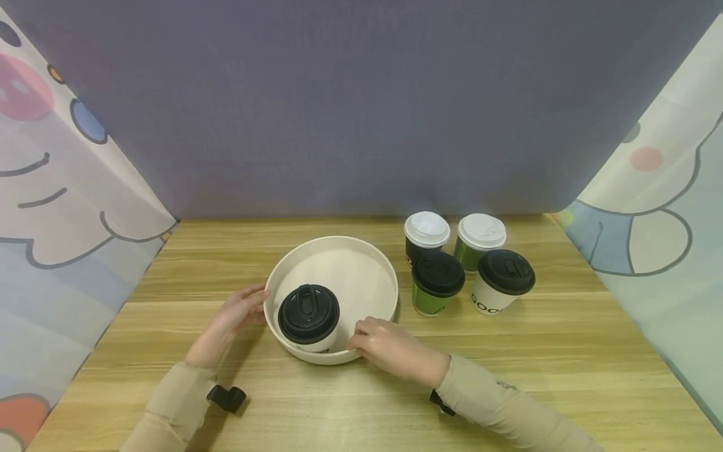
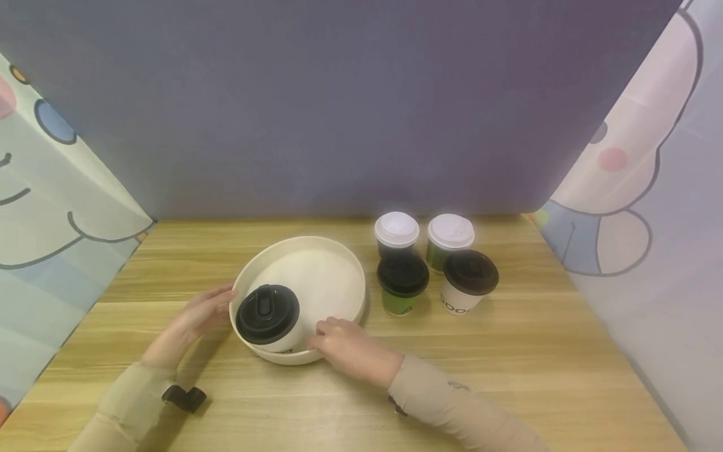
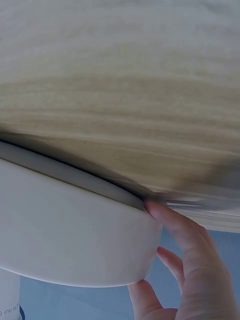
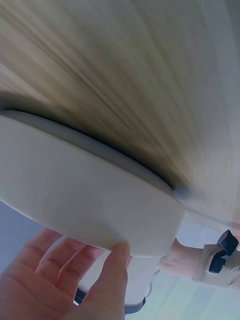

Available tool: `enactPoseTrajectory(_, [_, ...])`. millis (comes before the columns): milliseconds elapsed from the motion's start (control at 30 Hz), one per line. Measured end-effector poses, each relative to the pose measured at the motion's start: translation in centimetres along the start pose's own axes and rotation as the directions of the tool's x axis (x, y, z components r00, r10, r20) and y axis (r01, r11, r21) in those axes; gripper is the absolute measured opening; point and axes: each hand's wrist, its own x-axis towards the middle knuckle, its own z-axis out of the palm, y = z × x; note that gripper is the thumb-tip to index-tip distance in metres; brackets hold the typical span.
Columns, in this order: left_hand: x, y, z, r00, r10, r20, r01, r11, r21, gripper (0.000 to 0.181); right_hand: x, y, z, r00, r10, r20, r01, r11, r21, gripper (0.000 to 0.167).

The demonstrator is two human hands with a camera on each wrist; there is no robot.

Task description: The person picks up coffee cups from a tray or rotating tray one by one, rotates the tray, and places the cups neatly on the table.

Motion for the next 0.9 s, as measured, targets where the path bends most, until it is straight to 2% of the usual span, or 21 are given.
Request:
enactPoseTrajectory(133, [-0.3, -0.1, 0.2, 1.0, -0.021, -0.016, 0.021, 1.0, -0.01, 0.064, -0.2, 0.3, -0.2, 1.0, 0.012, 0.011, -0.012, 1.0, 0.017, 0.013])
enactPoseTrajectory(333, [-1.1, 0.0, 0.5, 0.999, -0.044, -0.004, 0.044, 0.999, -0.013, 0.06, -0.7, 0.8, -0.5, 0.998, 0.049, 0.042, -0.052, 0.997, 0.061, 0.012])
enactPoseTrajectory(733, [-2.7, -0.4, 1.4, 0.997, -0.077, 0.013, 0.078, 0.99, -0.117, 0.064, -1.7, 2.3, -0.6, 0.998, 0.067, -0.013, -0.066, 0.994, 0.089, 0.009])
enactPoseTrajectory(900, [-3.2, -0.6, 1.9, 0.996, -0.087, -0.003, 0.086, 0.99, -0.115, 0.066, -2.0, 2.8, -0.9, 0.996, 0.084, -0.014, -0.083, 0.993, 0.089, 0.008])
